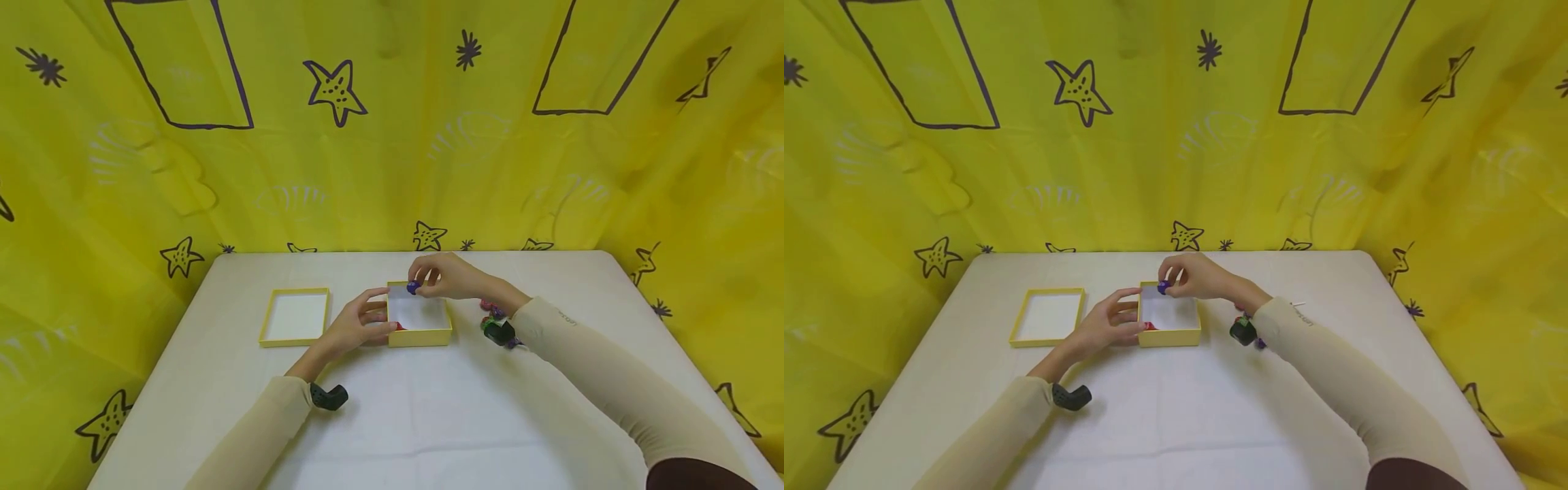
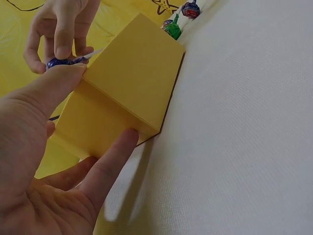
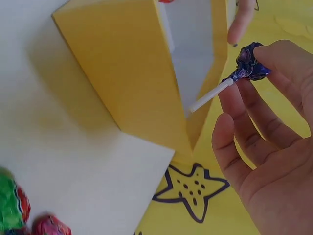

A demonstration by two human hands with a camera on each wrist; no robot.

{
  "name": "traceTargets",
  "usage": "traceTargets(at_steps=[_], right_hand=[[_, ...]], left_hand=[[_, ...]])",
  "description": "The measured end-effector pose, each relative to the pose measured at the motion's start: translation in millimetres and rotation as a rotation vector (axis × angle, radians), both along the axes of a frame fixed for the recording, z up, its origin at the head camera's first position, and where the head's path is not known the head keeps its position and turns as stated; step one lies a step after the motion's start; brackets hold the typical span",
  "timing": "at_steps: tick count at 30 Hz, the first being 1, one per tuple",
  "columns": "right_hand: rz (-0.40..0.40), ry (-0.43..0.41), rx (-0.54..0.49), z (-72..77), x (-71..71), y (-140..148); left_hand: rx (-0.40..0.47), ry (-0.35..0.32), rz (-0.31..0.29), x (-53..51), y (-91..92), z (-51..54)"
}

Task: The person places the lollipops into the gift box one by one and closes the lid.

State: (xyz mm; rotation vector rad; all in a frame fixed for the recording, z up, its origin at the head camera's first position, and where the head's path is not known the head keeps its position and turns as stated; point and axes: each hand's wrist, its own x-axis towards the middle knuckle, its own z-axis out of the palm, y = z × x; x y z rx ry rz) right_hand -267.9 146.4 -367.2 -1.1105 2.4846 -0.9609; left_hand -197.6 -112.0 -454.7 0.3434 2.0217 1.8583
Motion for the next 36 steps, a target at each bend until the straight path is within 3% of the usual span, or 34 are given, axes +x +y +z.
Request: traceTargets(at_steps=[7,20,36], right_hand=[[-0.004,-0.068,0.029,-13.2,2.4,-15],[0.042,-0.088,0.085,-38.3,4.4,-30],[0.088,-0.029,0.112,-51.7,5.5,-41]], left_hand=[[-0.003,0.018,0.006,1.4,-0.7,1.1],[-0.009,0.089,-0.018,2.2,-0.6,-0.4],[-0.003,0.098,-0.022,1.4,-1.8,-3.2]])
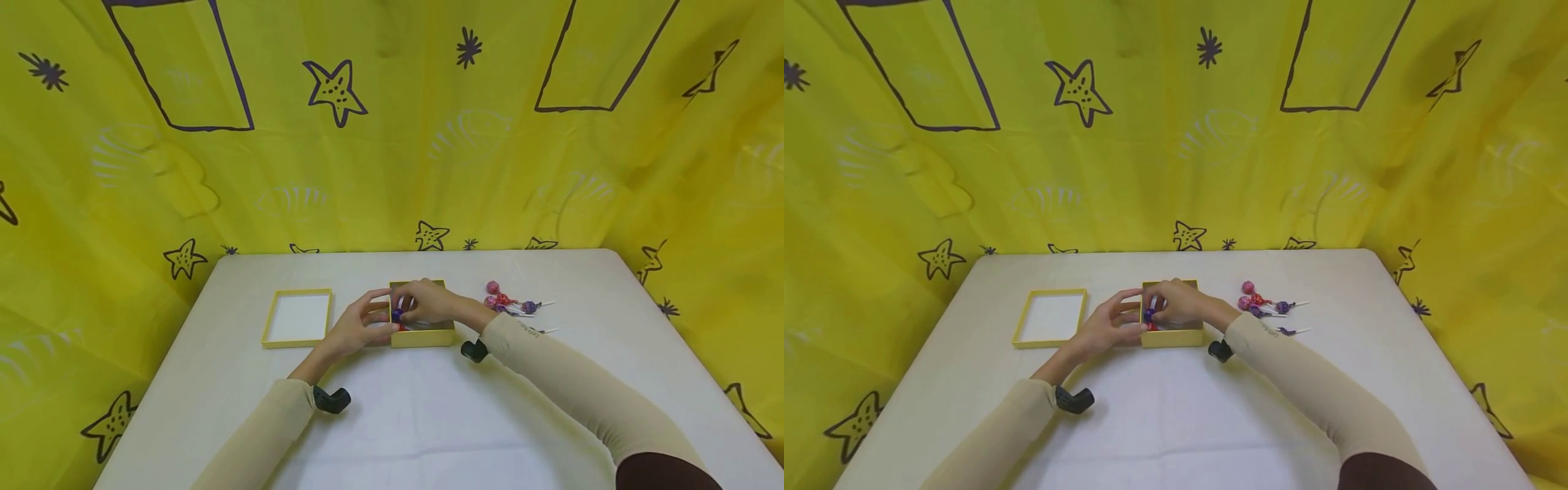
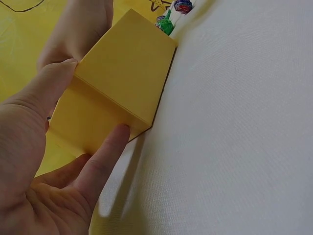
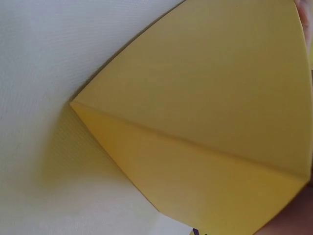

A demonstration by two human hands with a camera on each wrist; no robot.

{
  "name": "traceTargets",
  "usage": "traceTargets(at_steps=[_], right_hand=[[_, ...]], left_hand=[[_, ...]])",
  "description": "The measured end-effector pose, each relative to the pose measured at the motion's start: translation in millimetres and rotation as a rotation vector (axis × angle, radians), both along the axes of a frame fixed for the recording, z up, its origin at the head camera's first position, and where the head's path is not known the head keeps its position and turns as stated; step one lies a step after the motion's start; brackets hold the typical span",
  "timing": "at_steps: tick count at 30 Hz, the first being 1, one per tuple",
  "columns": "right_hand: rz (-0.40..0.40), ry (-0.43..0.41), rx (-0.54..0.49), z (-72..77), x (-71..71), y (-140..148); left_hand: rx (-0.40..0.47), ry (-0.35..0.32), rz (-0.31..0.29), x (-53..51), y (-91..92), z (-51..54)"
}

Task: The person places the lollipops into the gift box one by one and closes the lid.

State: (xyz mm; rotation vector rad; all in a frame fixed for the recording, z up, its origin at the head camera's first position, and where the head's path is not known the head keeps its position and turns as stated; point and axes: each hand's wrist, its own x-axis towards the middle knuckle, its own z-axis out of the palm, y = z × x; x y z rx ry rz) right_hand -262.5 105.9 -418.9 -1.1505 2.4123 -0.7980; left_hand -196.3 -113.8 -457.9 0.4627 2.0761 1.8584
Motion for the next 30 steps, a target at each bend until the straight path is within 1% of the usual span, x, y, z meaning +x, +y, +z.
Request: traceTargets(at_steps=[7,9,14,25,30], right_hand=[[0.023,0.012,0.006,0.2,1.6,-0.8],[0.029,0.013,0.003,0.6,2.0,-0.8],[0.04,0.017,-0.003,0.0,2.1,-0.2],[0.031,0.022,0.001,-3.0,0.1,0.5],[0.022,-0.006,0.028,0.5,2.0,0.7]], left_hand=[[-0.028,0.014,0.008,0.3,0.2,2.0],[-0.033,0.024,0.005,0.5,0.0,2.4],[-0.035,0.023,0.0,0.2,-0.2,2.5],[-0.032,0.014,-0.004,-0.9,-0.2,1.5],[-0.034,0.021,-0.001,-0.4,0.2,0.7]])
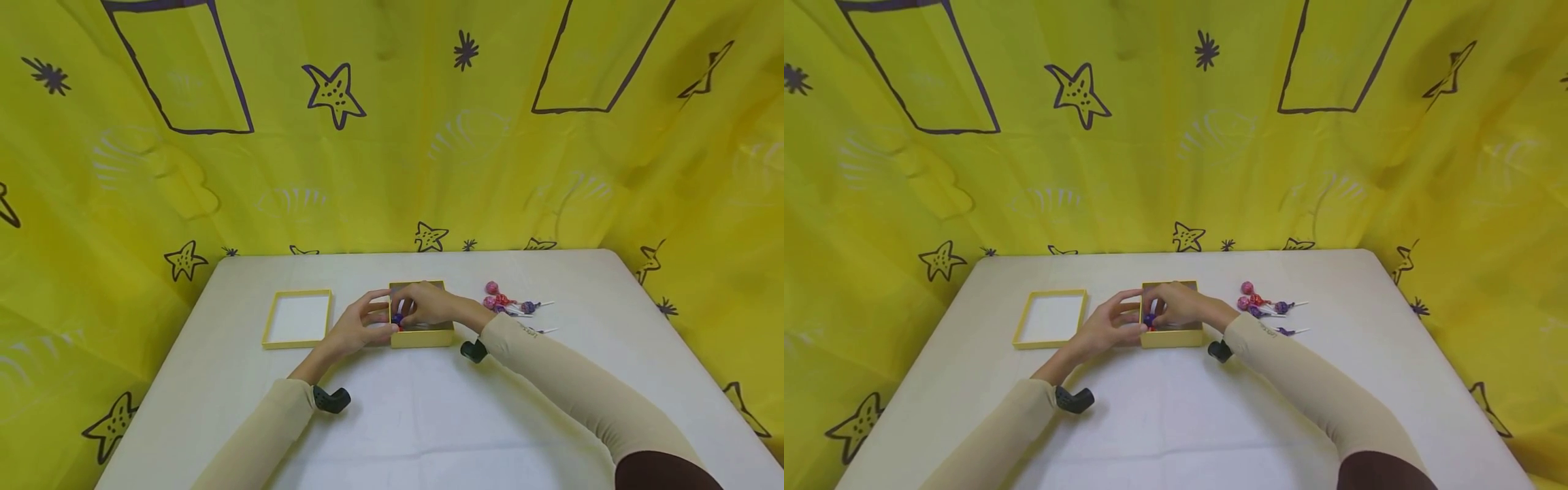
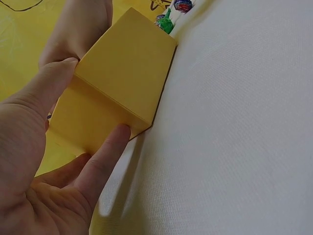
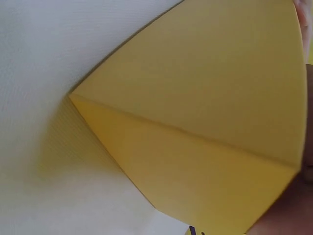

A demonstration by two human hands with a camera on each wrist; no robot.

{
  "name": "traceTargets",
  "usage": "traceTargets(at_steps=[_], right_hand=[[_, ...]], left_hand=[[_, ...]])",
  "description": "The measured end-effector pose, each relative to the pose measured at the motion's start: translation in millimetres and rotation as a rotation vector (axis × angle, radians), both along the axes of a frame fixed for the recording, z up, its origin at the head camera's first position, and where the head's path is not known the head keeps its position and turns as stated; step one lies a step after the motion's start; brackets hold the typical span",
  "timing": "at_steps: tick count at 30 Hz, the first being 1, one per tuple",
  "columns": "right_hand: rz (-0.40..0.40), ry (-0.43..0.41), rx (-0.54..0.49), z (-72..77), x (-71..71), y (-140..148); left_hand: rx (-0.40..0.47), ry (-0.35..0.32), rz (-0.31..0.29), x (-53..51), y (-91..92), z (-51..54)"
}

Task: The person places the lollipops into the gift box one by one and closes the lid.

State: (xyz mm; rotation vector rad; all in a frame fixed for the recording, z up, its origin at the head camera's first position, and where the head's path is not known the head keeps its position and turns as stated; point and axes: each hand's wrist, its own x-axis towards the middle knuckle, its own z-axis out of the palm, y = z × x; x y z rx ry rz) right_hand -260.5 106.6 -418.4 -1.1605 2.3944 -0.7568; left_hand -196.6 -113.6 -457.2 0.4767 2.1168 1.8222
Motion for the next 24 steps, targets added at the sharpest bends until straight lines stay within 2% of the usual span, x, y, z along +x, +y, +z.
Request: traceTargets(at_steps=[5,10,17,24], right_hand=[[0.014,-0.037,0.032,6.6,1.4,2],[-0.006,-0.052,0.074,15.0,1.1,6],[-0.022,-0.007,0.065,35.7,4.8,19],[-0.038,0.069,-0.005,59.7,10.9,44]], left_hand=[[-0.023,0.025,0.0,0.2,-0.1,-1.6],[-0.012,0.013,0.002,1.2,0.4,-1.0],[-0.01,0.003,0.005,-1.1,0.4,-2.8],[-0.024,0.001,0.017,-1.9,1.1,-2.5]])
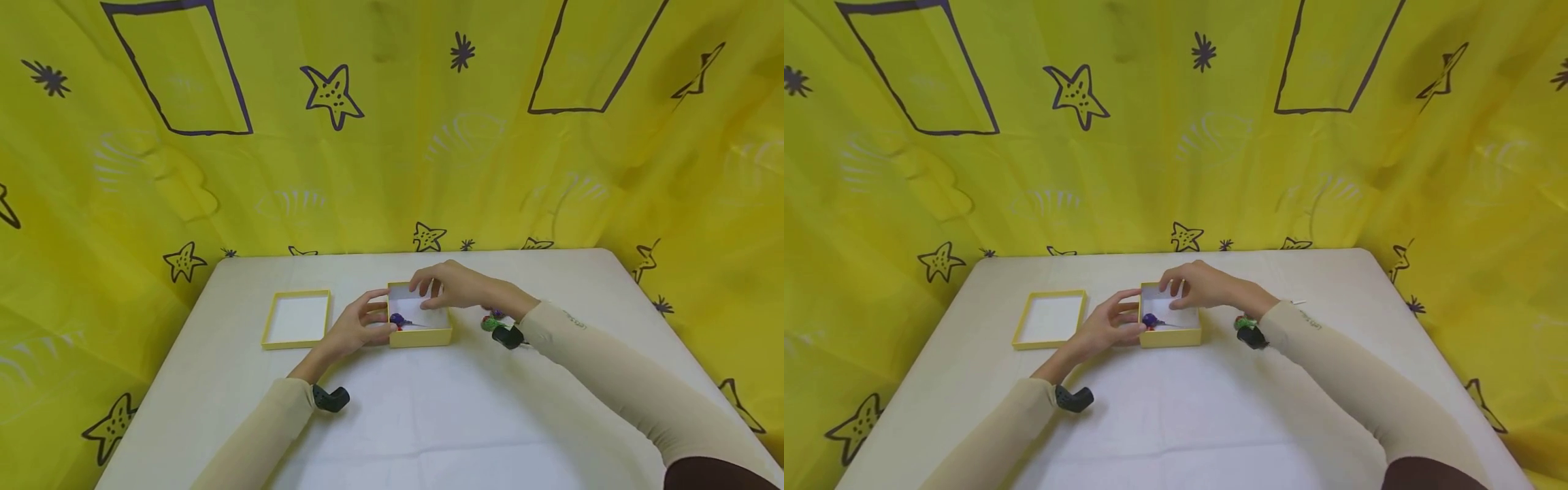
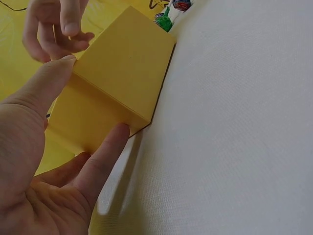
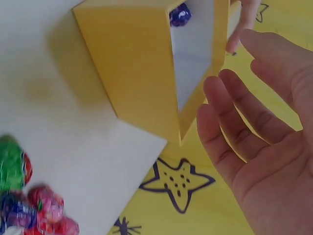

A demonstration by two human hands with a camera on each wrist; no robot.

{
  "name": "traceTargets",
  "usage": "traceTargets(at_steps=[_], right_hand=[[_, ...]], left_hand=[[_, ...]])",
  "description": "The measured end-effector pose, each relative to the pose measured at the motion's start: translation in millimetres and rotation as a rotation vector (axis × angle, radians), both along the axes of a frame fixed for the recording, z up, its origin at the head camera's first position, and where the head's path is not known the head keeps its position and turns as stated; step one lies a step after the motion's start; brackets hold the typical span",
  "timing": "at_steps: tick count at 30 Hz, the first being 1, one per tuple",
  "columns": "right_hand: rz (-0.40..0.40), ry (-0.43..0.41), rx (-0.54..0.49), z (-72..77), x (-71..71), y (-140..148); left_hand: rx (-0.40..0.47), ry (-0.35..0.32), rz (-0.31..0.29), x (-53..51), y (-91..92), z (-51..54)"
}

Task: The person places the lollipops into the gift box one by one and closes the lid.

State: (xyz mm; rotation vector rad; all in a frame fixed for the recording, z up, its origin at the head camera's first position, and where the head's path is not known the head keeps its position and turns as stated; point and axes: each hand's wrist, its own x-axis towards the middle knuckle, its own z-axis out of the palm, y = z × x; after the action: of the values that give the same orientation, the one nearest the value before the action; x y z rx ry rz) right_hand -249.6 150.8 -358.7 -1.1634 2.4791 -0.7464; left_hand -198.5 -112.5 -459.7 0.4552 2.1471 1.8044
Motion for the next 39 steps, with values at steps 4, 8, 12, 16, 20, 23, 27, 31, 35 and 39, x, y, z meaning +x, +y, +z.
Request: traceTargets(at_steps=[4,8,12,16,20,23,27,31,35,39], right_hand=[[-0.016,0.029,-0.02,8.2,1.8,18],[-0.059,0.039,-0.017,12.0,1.6,35],[-0.123,0.048,-0.006,12.7,0.3,51],[-0.177,0.054,-0.002,11.4,-2.2,66],[-0.214,0.069,-0.003,7.4,-8.0,81],[-0.235,0.065,-0.008,3.7,-13.2,90],[-0.263,0.048,-0.008,-0.6,-18.9,101],[-0.297,0.042,-0.012,-6.6,-23.0,111],[-0.331,0.029,-0.019,-14.8,-25.0,117],[-0.355,-0.004,0.0,-26.9,-26.9,123]], left_hand=[[0.002,-0.029,0.018,1.9,0.5,0.9],[-0.005,-0.038,0.021,3.3,0.3,2.0],[-0.017,-0.025,0.014,4.1,-0.6,2.7],[-0.021,-0.012,0.008,3.4,-1.1,2.8],[-0.02,0.004,0.004,1.8,-0.6,4.1],[-0.023,0.005,0.005,0.7,-0.9,4.7],[-0.028,-0.002,0.007,0.2,-1.8,6.1],[-0.031,-0.004,0.008,-0.2,-2.1,6.5],[-0.013,-0.008,0.007,-0.8,-1.2,4.7],[0.002,-0.012,0.008,0.6,-0.9,2.6]])
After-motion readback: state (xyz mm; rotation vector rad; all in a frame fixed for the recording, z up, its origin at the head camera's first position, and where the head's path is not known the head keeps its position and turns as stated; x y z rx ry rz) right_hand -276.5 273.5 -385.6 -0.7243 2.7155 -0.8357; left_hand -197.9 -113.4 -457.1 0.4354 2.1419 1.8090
